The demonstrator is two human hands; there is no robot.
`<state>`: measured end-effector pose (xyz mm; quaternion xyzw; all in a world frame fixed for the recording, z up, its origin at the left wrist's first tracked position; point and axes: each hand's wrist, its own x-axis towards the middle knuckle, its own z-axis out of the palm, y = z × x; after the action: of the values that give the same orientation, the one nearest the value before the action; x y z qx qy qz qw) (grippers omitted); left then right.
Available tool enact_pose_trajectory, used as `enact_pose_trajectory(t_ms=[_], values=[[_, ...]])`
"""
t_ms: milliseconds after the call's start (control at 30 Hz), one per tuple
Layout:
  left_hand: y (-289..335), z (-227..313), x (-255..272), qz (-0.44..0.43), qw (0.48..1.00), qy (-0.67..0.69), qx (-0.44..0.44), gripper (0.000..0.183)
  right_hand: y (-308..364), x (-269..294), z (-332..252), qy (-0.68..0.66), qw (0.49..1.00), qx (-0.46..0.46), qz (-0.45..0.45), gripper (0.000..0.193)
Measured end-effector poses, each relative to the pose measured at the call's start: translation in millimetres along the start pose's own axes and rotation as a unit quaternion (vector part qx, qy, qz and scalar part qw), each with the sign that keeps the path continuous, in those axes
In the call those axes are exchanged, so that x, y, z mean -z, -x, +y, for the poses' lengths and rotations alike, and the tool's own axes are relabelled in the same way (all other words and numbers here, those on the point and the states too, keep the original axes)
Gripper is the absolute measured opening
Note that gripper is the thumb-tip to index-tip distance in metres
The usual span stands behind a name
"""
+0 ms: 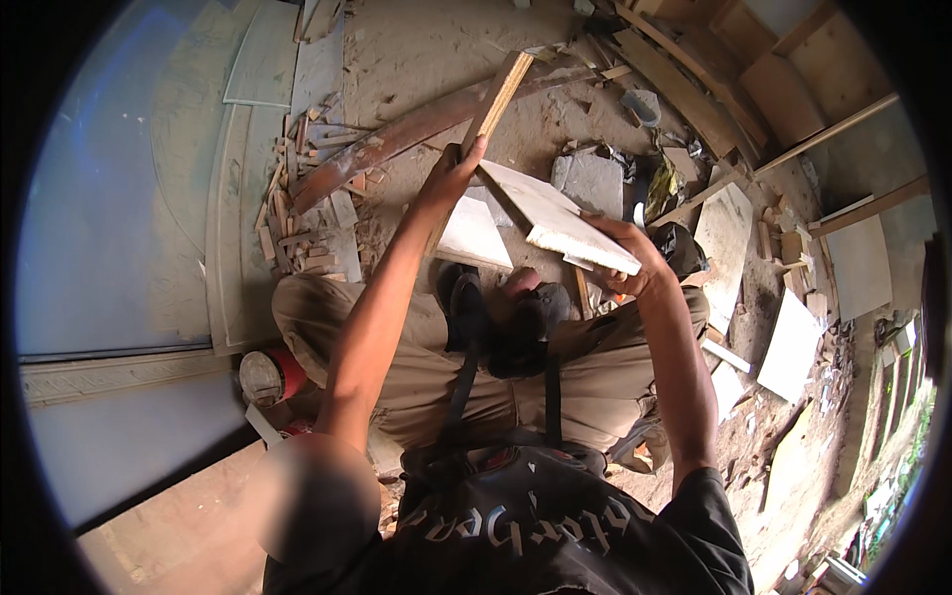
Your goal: The person sits on the floor and assembles a small wooden structure using a hammer and nails. They position a wooden plank against a white board, hammer nails to secure it, and repeat the process with additional pieces.
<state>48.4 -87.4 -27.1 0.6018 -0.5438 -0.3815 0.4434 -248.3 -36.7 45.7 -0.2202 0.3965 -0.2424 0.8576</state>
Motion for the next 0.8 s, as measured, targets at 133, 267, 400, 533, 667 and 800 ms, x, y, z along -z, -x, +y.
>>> enact_pose_trajectory(t_ms=[133,267,400,533,667,800], values=[[10.1,5.8,0.1,-0.014,0.999,0.037,0.008,0.072,7.3,-16.4,5.3,0.017,0.999,0.005,0.041,0.034],[24.3,12.1,-2.4,-0.023,0.996,0.081,0.001,0.074,8.5,-9.6,13.7,0.086,0.994,0.005,0.062,0.037],[34.1,-4.9,4.5,-0.002,0.998,0.059,-0.008,0.066,10.8,-31.3,25.5,0.119,0.989,-0.005,0.083,0.043],[41.1,-19.2,-0.6,0.014,0.996,0.079,-0.034,0.059,18.6,-35.9,32.7,0.130,0.989,0.028,0.058,0.047],[43.6,-36.0,-4.8,0.025,0.991,0.116,-0.061,0.053,22.1,-48.9,41.3,0.084,0.991,0.046,0.092,0.048],[40.5,-52.9,-11.4,0.019,0.990,0.100,-0.100,0.050,22.3,-35.5,37.5,0.160,0.985,0.009,0.065,0.051]])
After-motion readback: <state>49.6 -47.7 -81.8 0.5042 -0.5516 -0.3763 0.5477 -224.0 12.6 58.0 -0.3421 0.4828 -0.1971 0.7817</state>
